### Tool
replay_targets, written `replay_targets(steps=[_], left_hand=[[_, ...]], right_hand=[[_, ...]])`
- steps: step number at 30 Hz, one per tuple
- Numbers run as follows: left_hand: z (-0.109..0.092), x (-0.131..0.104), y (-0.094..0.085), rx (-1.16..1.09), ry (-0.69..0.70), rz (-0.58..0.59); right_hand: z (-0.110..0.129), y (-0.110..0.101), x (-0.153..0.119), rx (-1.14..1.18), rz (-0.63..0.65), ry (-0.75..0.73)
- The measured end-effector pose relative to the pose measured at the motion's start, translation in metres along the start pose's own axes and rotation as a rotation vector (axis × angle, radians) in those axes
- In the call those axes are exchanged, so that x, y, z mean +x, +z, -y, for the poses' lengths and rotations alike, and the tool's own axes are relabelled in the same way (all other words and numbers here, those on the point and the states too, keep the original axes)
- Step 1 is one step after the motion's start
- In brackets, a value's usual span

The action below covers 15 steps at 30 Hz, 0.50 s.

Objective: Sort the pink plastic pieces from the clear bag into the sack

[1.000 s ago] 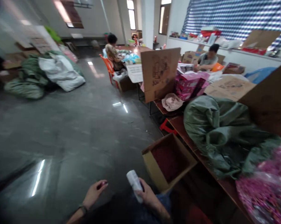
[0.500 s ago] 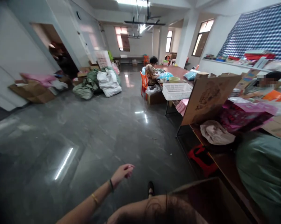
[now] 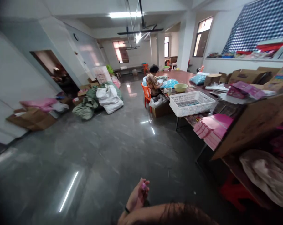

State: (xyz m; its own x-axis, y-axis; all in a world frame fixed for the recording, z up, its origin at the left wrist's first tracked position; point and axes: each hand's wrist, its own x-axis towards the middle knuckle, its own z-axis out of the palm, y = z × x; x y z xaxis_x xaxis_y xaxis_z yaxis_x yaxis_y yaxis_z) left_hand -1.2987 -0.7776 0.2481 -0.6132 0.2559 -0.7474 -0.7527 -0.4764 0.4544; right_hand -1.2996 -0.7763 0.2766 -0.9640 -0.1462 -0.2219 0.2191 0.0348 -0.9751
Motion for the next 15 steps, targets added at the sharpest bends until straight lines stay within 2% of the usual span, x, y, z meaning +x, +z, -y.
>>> replay_targets(steps=[2,4,6,7,9,11,13,15], left_hand=[[-0.049,0.045,0.026,0.086,0.023,0.02],[-0.099,0.09,0.057,0.281,0.048,0.025],[-0.148,0.133,0.09,0.445,0.062,0.045],[-0.171,0.152,0.107,0.466,0.056,0.066],[-0.213,0.19,0.14,0.375,0.017,0.131],[-0.249,0.229,0.17,0.258,-0.018,0.2],[-0.28,0.275,0.197,0.165,-0.068,0.239],[-0.313,0.326,0.226,0.099,-0.167,0.239]], right_hand=[[0.009,-0.023,0.067,-0.02,-0.017,-0.044],[0.022,-0.064,0.129,-0.025,0.02,-0.086],[0.042,-0.127,0.179,-0.002,0.003,-0.095],[0.054,-0.165,0.199,0.01,-0.075,-0.093],[0.076,-0.246,0.229,0.022,-0.327,-0.075],[0.088,-0.323,0.251,0.027,-0.557,-0.044],[0.082,-0.387,0.275,0.046,-0.669,0.023],[0.061,-0.434,0.31,0.027,-0.751,0.131]])
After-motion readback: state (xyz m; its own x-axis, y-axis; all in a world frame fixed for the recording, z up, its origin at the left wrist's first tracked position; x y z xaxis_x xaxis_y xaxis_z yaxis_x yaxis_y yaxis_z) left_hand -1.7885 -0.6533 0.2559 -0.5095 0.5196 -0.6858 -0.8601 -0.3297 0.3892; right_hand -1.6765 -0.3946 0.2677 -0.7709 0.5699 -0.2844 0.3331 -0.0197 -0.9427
